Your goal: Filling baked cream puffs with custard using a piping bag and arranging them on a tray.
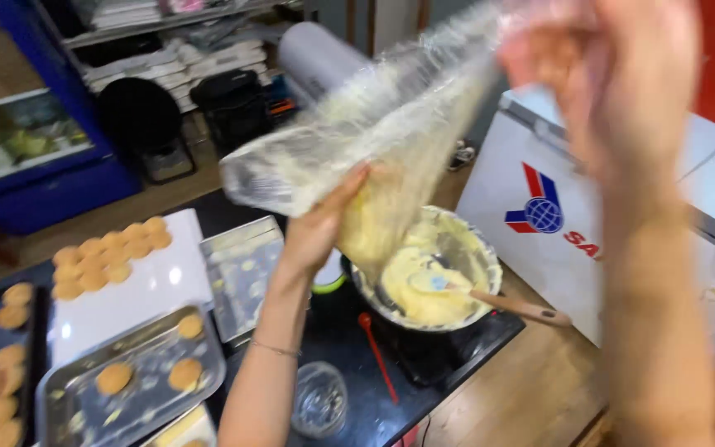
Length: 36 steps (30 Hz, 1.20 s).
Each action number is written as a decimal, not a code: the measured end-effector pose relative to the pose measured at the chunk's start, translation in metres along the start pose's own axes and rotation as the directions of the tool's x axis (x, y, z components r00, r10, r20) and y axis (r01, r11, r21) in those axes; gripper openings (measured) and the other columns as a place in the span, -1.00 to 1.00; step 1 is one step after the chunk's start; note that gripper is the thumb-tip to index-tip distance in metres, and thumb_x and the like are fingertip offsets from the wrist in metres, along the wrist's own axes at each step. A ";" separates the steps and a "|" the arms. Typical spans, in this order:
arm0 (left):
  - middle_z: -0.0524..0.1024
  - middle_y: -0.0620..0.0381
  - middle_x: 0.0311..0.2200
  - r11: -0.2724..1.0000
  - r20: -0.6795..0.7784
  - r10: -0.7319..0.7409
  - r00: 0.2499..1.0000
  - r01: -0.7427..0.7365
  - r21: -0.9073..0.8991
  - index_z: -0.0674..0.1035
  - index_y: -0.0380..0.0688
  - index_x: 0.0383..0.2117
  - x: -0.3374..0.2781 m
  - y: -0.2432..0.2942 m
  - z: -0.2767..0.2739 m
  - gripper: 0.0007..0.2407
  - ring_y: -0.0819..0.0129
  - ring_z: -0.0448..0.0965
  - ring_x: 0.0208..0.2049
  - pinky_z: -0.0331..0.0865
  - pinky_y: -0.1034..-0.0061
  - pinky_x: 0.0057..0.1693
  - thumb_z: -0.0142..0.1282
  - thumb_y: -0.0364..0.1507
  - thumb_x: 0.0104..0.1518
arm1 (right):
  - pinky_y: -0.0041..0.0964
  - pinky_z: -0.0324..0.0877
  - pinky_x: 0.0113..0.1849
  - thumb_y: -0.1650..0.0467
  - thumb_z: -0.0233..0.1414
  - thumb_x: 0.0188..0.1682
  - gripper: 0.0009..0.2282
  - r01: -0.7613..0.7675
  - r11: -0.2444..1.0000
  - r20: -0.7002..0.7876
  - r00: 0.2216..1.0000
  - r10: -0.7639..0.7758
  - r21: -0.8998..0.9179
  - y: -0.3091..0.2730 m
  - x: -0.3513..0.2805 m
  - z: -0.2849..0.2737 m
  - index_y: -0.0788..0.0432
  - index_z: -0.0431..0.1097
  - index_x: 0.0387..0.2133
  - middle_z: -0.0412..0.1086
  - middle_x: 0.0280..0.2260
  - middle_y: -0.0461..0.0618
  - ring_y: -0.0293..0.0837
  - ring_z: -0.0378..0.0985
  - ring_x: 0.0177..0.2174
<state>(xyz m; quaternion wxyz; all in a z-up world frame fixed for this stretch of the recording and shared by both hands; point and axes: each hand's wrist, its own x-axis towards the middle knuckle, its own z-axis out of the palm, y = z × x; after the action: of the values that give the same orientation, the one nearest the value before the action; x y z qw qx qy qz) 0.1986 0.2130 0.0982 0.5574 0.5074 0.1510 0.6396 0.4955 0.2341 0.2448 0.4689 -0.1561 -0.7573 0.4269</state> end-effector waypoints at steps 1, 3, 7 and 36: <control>0.55 0.07 0.05 0.976 -0.122 0.029 0.992 -0.001 0.217 0.53 -0.22 0.08 0.012 -0.010 0.020 -0.64 0.32 0.53 0.07 0.42 0.41 0.20 0.24 -0.41 0.16 | -0.39 0.39 -0.13 0.32 -0.25 0.40 -0.67 0.174 0.984 -0.317 0.931 -0.179 -0.044 0.015 -0.027 0.022 0.31 0.11 0.28 0.38 -0.14 0.13 -0.17 0.43 -0.22; 0.60 0.03 0.03 0.910 -0.232 0.076 0.970 0.028 0.414 0.61 -0.28 0.01 0.030 -0.035 0.042 -0.71 0.32 0.56 0.04 0.43 0.42 0.19 0.21 -0.39 0.22 | -0.47 0.23 -0.33 0.31 -0.16 0.39 -0.63 0.309 0.940 -0.590 0.735 -0.334 -0.146 0.059 -0.067 0.051 0.15 0.00 0.39 0.37 -0.28 -0.02 -0.29 0.30 -0.40; 0.57 0.01 0.11 0.841 0.179 0.073 0.981 -0.157 0.518 0.55 -0.24 0.11 0.061 -0.077 0.055 -0.66 0.22 0.55 0.16 0.38 0.38 0.30 0.12 -0.28 0.33 | -0.30 0.36 0.11 0.39 0.05 0.00 -0.44 -0.132 0.914 -0.385 0.877 0.288 0.384 0.132 -0.103 0.048 0.22 0.09 0.29 0.32 0.18 -0.09 -0.23 0.42 0.12; 0.66 0.07 -0.30 0.579 -0.234 -0.104 0.967 0.250 0.776 0.68 -0.07 -0.13 -0.031 -0.114 0.090 -0.83 0.33 0.55 -0.44 0.45 0.44 -0.24 0.06 -0.38 0.31 | -0.41 0.45 -0.19 0.51 0.16 0.03 -0.84 -0.361 0.902 -0.625 0.767 0.144 -0.236 0.212 -0.140 0.092 0.37 0.46 -0.17 0.51 -0.25 0.00 -0.27 0.52 -0.25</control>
<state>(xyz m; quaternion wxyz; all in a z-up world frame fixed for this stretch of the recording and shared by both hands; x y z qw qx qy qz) 0.3316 0.1907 0.0362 0.3176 0.6313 0.5164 0.4836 0.4545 0.2232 -0.0225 0.5845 -0.4627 -0.6058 0.2780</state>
